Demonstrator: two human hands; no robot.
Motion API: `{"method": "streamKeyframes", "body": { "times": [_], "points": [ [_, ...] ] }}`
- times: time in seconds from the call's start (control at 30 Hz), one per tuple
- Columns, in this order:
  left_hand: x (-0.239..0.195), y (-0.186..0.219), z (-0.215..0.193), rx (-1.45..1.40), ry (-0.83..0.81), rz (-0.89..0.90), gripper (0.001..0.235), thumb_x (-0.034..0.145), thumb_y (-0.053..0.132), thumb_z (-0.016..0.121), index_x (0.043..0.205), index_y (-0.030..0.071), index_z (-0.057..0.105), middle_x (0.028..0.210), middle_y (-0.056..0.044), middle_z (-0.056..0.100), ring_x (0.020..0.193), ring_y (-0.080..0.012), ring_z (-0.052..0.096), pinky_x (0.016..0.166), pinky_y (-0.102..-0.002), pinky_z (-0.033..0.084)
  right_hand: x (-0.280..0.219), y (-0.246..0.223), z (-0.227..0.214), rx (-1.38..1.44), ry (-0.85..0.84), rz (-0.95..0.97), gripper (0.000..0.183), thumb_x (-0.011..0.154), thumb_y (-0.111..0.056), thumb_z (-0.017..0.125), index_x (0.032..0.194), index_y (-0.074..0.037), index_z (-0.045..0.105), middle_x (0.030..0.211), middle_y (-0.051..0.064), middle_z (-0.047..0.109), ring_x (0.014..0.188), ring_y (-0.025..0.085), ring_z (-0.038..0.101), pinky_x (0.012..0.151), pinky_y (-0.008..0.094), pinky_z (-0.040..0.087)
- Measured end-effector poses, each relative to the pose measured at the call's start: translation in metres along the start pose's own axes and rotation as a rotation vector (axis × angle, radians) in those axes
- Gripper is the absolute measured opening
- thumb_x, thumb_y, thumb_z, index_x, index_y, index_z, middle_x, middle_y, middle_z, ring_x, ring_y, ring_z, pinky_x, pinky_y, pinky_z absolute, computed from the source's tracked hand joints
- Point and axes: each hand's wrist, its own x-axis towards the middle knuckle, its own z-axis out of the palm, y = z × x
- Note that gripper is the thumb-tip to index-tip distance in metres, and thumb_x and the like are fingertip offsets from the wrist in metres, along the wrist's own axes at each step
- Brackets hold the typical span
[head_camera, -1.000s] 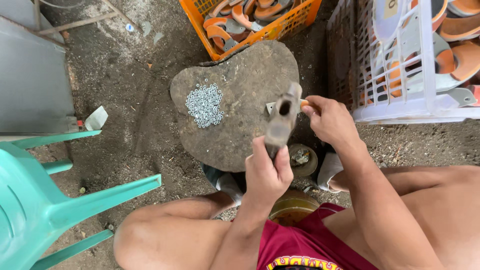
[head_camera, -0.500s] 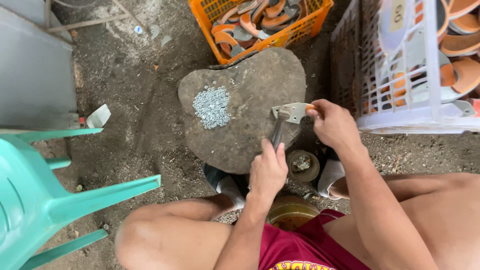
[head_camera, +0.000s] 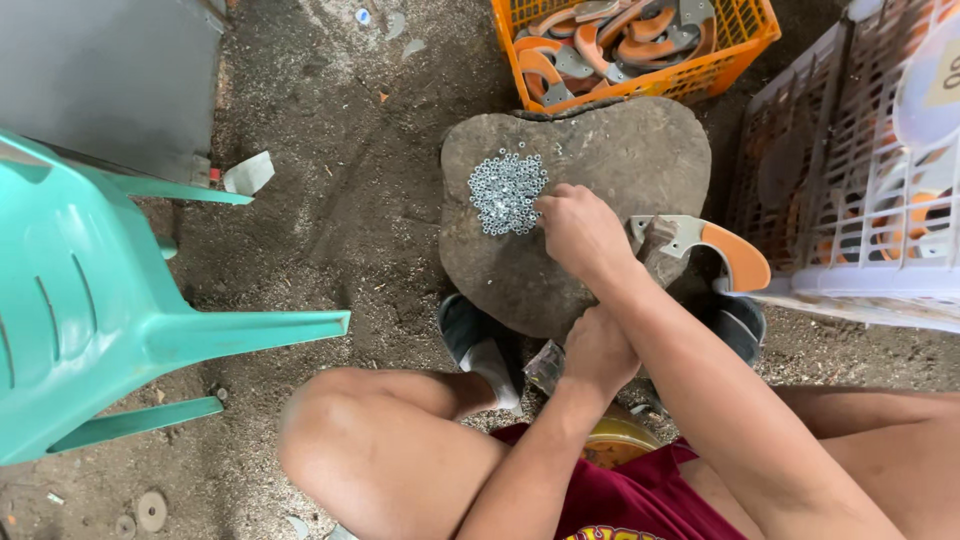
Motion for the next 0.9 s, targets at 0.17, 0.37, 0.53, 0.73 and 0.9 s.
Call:
{"method": "streamKeyframes", "body": {
  "times": [0.17, 0.37, 0.53, 0.73, 0.9],
  "points": [
    [0.002, -0.002, 0.0, -0.011, -0.082, -0.076, 0.032, 0.087, 0.027, 0.07, 0.101, -0.001, 0.07, 0.097, -0.028, 0.073, 0.092, -0.0504, 0.069, 0.083, -0.058, 0.056, 0.003, 0.007, 0.02, 0.048, 0.063, 0.03, 0.009, 0.087, -0.009, 0.069, 0.091, -0.006, 0.077, 0.098, 0.015, 0.068, 0.098, 0.037, 0.065, 0.087, 0.046, 0.053],
    [0.002, 0.008, -0.003, -0.049, 0.105, -0.03, 0.031, 0.102, 0.023, 0.052, 0.114, -0.005, 0.056, 0.083, -0.031, 0.071, 0.079, -0.0531, 0.069, 0.079, -0.062, 0.055, -0.045, -0.002, -0.059, 0.298, 0.225, 0.098, 0.011, 0.086, -0.007, 0.075, 0.097, -0.005, 0.075, 0.098, 0.009, 0.071, 0.086, 0.026, 0.071, 0.078, 0.033, 0.059],
    [0.004, 0.012, -0.005, -0.053, 0.069, -0.098, 0.041, 0.106, 0.035, 0.047, 0.118, -0.004, 0.045, 0.076, -0.032, 0.069, 0.072, -0.0548, 0.068, 0.065, -0.064, 0.055, -0.096, 0.062, -0.109, 0.056, 0.295, 0.217, 0.012, 0.088, -0.009, 0.082, 0.1, -0.007, 0.078, 0.103, 0.009, 0.072, 0.097, 0.027, 0.068, 0.085, 0.036, 0.055],
    [0.005, 0.012, -0.002, 0.0, 0.092, -0.06, 0.043, 0.106, 0.035, 0.047, 0.118, -0.006, 0.045, 0.073, -0.032, 0.068, 0.069, -0.0537, 0.068, 0.062, -0.061, 0.055, -0.113, 0.112, -0.069, 0.002, 0.181, 0.198, 0.017, 0.082, -0.004, 0.08, 0.098, -0.009, 0.081, 0.097, 0.008, 0.072, 0.096, 0.032, 0.061, 0.089, 0.042, 0.052],
    [0.005, 0.011, 0.001, 0.013, 0.102, -0.055, 0.046, 0.105, 0.034, 0.047, 0.122, -0.009, 0.042, 0.071, -0.032, 0.068, 0.068, -0.0535, 0.068, 0.059, -0.061, 0.055, -0.121, 0.117, -0.058, -0.032, 0.246, 0.137, 0.019, 0.084, -0.006, 0.079, 0.101, -0.014, 0.082, 0.101, 0.005, 0.071, 0.098, 0.03, 0.06, 0.091, 0.041, 0.05]
  ]
}}
